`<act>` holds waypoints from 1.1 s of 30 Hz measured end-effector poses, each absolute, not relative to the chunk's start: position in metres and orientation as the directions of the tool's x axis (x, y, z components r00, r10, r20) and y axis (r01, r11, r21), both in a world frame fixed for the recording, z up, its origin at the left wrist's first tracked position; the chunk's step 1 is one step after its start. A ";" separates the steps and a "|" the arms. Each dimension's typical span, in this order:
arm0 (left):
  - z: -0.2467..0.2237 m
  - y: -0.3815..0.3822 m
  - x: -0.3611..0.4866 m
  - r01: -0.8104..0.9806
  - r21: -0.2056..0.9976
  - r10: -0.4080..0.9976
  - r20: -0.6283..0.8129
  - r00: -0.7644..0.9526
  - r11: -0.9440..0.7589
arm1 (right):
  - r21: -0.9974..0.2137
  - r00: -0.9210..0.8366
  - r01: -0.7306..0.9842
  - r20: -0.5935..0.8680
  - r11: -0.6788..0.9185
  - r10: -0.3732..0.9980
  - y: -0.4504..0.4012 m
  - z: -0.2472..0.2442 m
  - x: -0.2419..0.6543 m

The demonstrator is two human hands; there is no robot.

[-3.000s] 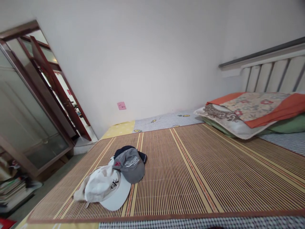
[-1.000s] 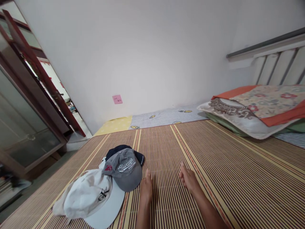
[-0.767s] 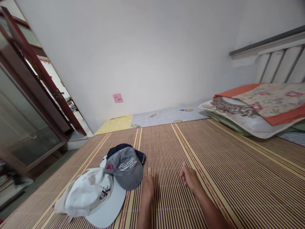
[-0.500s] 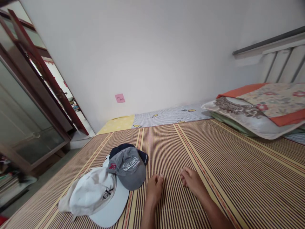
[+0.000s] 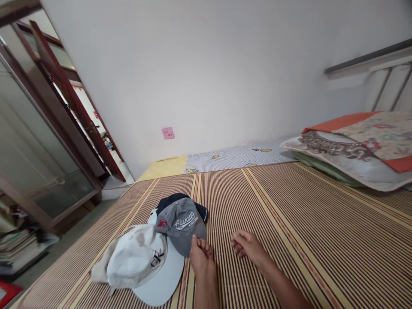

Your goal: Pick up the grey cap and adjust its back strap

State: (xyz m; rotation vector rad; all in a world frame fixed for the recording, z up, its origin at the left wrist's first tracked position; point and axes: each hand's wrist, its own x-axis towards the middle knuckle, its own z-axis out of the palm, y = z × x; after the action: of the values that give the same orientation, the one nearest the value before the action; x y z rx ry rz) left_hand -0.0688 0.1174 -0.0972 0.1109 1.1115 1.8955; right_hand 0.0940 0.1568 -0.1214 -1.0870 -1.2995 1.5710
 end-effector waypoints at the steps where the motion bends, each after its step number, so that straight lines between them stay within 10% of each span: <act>1: -0.098 0.117 -0.070 -0.696 0.695 0.732 -0.378 -0.568 -0.181 | -0.986 -0.318 -0.067 -0.126 -0.154 0.940 0.158 -0.121 0.090; 9: -0.107 0.113 -0.047 -0.851 0.517 0.684 -0.589 -0.431 -0.091 | -0.978 -0.412 -0.054 -0.160 -0.199 0.897 0.156 -0.125 0.073; 33: -0.109 0.112 -0.026 -0.878 0.454 0.697 -0.582 -0.420 -0.150 | -0.993 -0.350 -0.115 0.047 0.007 0.935 0.223 -0.092 -0.038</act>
State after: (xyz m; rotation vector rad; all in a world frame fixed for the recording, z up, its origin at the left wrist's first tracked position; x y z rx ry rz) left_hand -0.0257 0.1124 -0.1086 -0.2821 0.9220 1.7918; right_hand -0.0377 0.2232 -0.0921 -0.9115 -1.3919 1.4971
